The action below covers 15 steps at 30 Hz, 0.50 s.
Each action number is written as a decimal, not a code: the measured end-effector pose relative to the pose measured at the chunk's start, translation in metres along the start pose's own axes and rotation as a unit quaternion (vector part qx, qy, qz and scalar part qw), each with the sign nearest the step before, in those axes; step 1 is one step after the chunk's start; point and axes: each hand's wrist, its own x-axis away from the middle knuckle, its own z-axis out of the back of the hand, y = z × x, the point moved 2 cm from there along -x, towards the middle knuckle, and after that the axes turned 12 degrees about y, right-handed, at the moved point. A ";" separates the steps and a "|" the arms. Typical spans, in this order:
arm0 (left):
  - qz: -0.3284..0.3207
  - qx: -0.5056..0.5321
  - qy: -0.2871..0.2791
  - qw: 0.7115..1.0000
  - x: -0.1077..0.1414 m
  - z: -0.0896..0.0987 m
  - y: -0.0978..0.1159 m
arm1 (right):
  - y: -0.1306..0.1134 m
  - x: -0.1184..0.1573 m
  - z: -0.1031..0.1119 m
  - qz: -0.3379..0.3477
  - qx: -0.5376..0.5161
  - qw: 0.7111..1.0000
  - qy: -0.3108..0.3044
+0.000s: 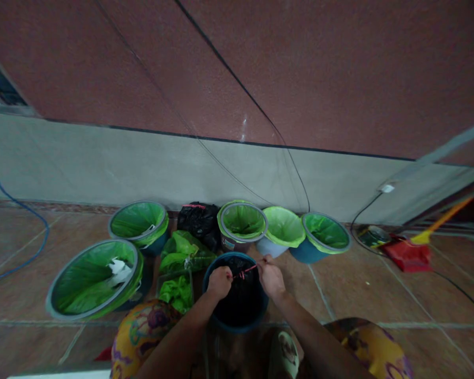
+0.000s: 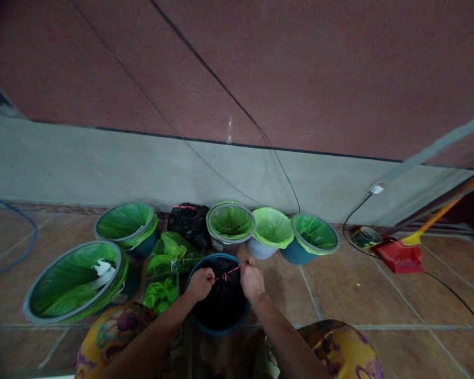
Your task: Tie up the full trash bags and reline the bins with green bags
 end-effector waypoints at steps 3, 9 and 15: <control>-0.020 -0.058 -0.015 0.998 0.002 0.000 0.002 | -0.007 -0.002 0.008 -0.009 -0.020 0.999 0.023; 0.009 0.000 -0.014 1.000 -0.007 0.002 0.010 | -0.004 -0.004 -0.005 -0.151 -0.241 0.958 0.044; 0.162 0.355 0.001 0.921 -0.013 0.002 0.014 | -0.014 0.000 -0.023 -0.322 -0.602 0.728 0.056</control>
